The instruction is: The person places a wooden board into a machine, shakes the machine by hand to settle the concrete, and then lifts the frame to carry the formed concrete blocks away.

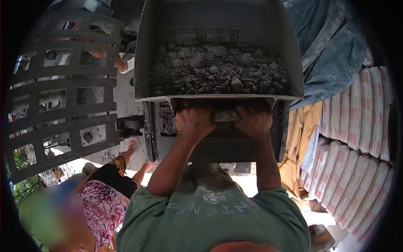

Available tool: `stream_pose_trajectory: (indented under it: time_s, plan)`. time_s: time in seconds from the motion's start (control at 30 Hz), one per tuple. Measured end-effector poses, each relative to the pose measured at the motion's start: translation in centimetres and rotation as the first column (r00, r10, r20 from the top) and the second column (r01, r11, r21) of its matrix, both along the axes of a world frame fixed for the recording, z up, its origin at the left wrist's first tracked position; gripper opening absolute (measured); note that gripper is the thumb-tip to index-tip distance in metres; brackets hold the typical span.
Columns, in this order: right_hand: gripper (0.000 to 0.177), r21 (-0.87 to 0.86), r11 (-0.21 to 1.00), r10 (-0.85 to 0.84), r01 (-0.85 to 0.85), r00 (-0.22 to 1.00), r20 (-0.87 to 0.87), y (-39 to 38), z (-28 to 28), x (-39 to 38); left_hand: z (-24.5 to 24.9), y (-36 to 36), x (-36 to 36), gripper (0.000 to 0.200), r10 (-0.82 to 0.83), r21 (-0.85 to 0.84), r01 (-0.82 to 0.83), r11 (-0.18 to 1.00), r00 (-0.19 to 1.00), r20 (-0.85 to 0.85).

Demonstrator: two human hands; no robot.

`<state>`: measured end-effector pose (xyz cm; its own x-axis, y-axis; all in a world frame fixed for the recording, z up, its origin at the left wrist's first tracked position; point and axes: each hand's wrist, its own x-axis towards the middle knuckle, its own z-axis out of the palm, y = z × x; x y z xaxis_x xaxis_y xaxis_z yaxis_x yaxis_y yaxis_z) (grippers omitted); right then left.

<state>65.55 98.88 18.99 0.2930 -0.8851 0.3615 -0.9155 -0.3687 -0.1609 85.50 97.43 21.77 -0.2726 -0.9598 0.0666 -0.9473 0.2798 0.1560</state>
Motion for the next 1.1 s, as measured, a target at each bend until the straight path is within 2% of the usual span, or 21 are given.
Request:
stream_pose_trajectory:
  time_s: [0.07, 0.1, 0.13, 0.17, 0.2, 0.23, 0.3, 0.33, 0.37, 0.4, 0.43, 0.5, 0.63, 0.7, 0.77, 0.83, 0.9, 0.93, 0.97, 1.03, 1.1]
  plan:
    - [0.030, -0.019, 0.999, -0.049, 0.049, 0.999, -0.021, -8.1, 0.2, -0.2, 0.1, -8.2, -0.6, 0.032, -0.030, 0.018, 0.030, 0.999, 0.999, 0.013]
    - [0.031, -0.081, 0.995, -0.056, 0.053, 0.998, -0.030, -12.2, -0.7, -0.5, -0.1, -12.2, -0.9, 0.033, -0.034, 0.036, 0.033, 0.999, 0.999, 0.032]
    - [0.032, -0.020, 0.996, -0.093, 0.091, 0.993, -0.078, -15.6, -0.1, -0.5, -0.1, -15.5, -1.2, 0.033, -0.018, 0.059, 0.015, 0.998, 0.999, 0.048]
    - [0.032, -0.066, 0.995, -0.084, 0.080, 0.995, -0.057, -18.2, -0.4, -0.9, 0.0, -18.2, -1.7, 0.034, -0.003, 0.039, 0.000, 0.999, 0.997, 0.072]
    - [0.033, 0.114, 0.987, -0.095, 0.111, 0.986, -0.139, -19.6, 1.4, -0.8, 0.0, -19.2, -1.9, 0.035, 0.006, 0.025, -0.008, 1.000, 0.995, 0.102]
    - [0.033, 0.084, 0.989, -0.109, 0.122, 0.984, -0.142, -19.9, 2.0, -0.6, 0.4, -19.8, -1.8, 0.035, -0.002, -0.005, 0.002, 1.000, 0.995, 0.095]
    - [0.037, 0.165, 0.982, -0.058, 0.090, 0.980, -0.192, -19.4, 1.6, -0.3, 0.9, -19.7, -1.1, 0.034, -0.017, 0.095, 0.009, 0.995, 0.996, 0.083]
    - [0.037, 0.135, 0.987, -0.062, 0.089, 0.978, -0.197, -18.1, 2.5, 0.0, 1.4, -18.4, -0.7, 0.035, -0.056, 0.143, 0.043, 0.989, 0.995, 0.088]
    - [0.040, 0.217, 0.970, -0.064, 0.109, 0.976, -0.208, -16.2, 3.0, 0.5, 1.8, -17.3, -0.4, 0.035, -0.049, 0.113, 0.039, 0.993, 0.995, 0.087]
    - [0.042, 0.311, 0.942, -0.063, 0.130, 0.974, -0.218, -14.2, 3.2, 0.9, 2.0, -15.5, -0.4, 0.037, -0.053, 0.168, 0.031, 0.985, 0.990, 0.127]
    - [0.042, 0.307, 0.943, -0.065, 0.131, 0.975, -0.214, -12.2, 2.9, 1.1, 1.8, -13.4, -0.2, 0.039, -0.067, 0.232, 0.026, 0.972, 0.983, 0.169]
    - [0.042, 0.338, 0.938, -0.026, 0.082, 0.985, -0.168, -8.5, 3.2, 0.8, 1.8, -9.3, 0.0, 0.038, -0.074, 0.229, 0.037, 0.973, 0.985, 0.156]
    - [0.042, 0.368, 0.926, -0.009, 0.086, 0.979, -0.206, 0.8, 4.5, 1.5, 2.7, -0.1, 0.1, 0.037, -0.059, 0.285, 0.007, 0.959, 0.983, 0.173]
    - [0.036, 0.376, 0.923, -0.028, 0.078, 0.990, -0.136, 7.2, 5.9, 1.8, 3.3, 6.6, 1.5, 0.034, -0.119, 0.083, 0.109, 0.991, 0.986, 0.119]
    - [0.031, 0.277, 0.961, 0.050, -0.015, 0.992, -0.120, 15.4, 8.9, 1.8, 6.1, 15.1, 2.4, 0.032, -0.103, 0.053, 0.104, 0.993, 0.994, -0.019]
    - [0.025, 0.183, 0.983, 0.002, 0.020, 0.993, -0.119, 12.2, 6.9, 0.8, 4.6, 12.2, 0.6, 0.030, -0.060, -0.003, 0.060, 0.998, 0.998, -0.021]
    - [0.015, 0.275, 0.959, -0.069, 0.075, 0.997, -0.031, 19.5, 0.8, 2.5, 0.4, 19.8, 1.3, 0.025, 0.023, 0.169, -0.031, 0.985, 0.998, 0.051]
    - [0.011, 0.090, 0.996, 0.009, -0.010, 1.000, 0.014, 18.6, 1.1, 2.0, 0.9, 19.0, 1.1, 0.026, 0.032, 0.057, -0.031, 0.998, 0.999, -0.003]
    - [0.012, 0.100, 0.994, 0.036, -0.032, 0.999, -0.034, 17.5, 1.4, 2.0, 1.1, 16.4, 0.9, 0.026, 0.017, 0.011, -0.017, 1.000, 1.000, -0.005]
    - [0.016, 0.183, 0.983, 0.018, -0.018, 1.000, 0.002, 17.3, 1.9, 2.2, 0.0, 17.1, 2.0, 0.025, 0.006, 0.065, -0.009, 0.998, 0.999, 0.047]
    - [0.020, 0.232, 0.973, 0.015, -0.015, 1.000, -0.001, 17.2, 1.7, 1.9, -0.5, 17.3, 2.1, 0.025, 0.006, 0.018, -0.006, 1.000, 1.000, 0.002]
